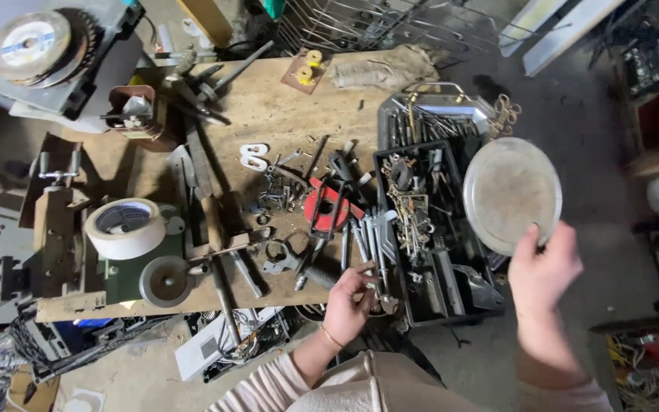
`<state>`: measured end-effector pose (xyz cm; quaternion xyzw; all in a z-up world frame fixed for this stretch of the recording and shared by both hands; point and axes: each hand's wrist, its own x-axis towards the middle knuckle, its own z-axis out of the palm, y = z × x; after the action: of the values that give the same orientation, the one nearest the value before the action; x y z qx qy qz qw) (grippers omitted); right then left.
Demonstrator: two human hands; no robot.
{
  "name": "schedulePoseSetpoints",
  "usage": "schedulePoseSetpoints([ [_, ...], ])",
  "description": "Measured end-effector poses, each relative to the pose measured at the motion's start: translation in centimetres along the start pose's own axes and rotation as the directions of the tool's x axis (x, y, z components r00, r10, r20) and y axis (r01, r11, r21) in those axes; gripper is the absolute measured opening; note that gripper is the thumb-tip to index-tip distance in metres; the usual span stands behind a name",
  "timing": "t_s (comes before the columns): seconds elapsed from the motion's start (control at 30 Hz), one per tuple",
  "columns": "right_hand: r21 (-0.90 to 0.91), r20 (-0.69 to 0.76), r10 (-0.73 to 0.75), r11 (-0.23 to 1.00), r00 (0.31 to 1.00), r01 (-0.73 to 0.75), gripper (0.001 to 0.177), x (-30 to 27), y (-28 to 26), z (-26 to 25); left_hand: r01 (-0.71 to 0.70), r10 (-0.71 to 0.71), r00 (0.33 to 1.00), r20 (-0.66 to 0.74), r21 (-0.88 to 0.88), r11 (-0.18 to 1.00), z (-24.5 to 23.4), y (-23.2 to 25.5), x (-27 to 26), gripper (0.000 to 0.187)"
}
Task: The person stands at a cluttered workbench and sorts small metal hardware pieces, picking them up one at a time and placing them into compartments of an open toolbox tray. They then walk through the cluttered garage, picking up scattered items and placing them into a bucket and other containers.
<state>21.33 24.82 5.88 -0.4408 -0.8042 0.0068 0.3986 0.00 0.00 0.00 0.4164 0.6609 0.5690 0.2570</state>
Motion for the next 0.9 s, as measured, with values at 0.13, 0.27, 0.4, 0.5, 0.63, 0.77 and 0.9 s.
schedulePoseSetpoints([
  [0.13, -0.089, 0.061, -0.108, 0.99, 0.992, 0.114, 0.018, 0.3, 0.8, 4.9, 0.068, -0.067, 0.995, -0.072, 0.008, 0.998, -1.6, -1.6, -2.2, 0.016],
  [0.27, -0.273, 0.069, -0.25, 0.926, 0.966, 0.259, 0.025, 0.6, 0.3, 7.6, 0.146, -0.147, 0.979, -0.14, -0.015, 0.989, -3.4, -2.9, -3.9, 0.016],
  [0.4, -0.359, 0.206, -0.281, 0.869, 0.937, 0.34, 0.02, 1.4, -0.9, 9.5, 0.213, -0.218, 0.952, -0.216, -0.045, 0.976, -5.1, -4.4, -5.2, 0.014],
  [0.5, -0.414, 0.36, -0.245, 0.823, 0.9, 0.39, 0.015, 1.9, -2.3, 10.8, 0.262, -0.261, 0.929, -0.264, -0.032, 0.965, -6.7, -4.5, -5.8, 0.019],
  [0.63, -0.356, 0.762, 0.185, 0.921, 0.621, 0.162, 0.038, 6.0, -9.2, 8.7, 0.292, -0.297, 0.903, -0.311, -0.062, 0.954, -8.6, -5.5, -6.9, 0.013],
  [0.77, -0.431, 0.848, 0.424, 0.901, 0.317, -0.051, 0.062, 7.7, -13.0, 6.5, 0.347, -0.34, 0.877, -0.339, -0.04, 0.937, -10.0, -6.4, -7.8, 0.01],
  [0.9, -0.422, 0.888, 0.456, 0.857, 0.056, -0.295, 0.089, 8.8, -13.9, 4.5, 0.476, -0.449, 0.823, -0.348, -0.007, 0.879, -12.6, -5.4, -6.7, 0.007],
])
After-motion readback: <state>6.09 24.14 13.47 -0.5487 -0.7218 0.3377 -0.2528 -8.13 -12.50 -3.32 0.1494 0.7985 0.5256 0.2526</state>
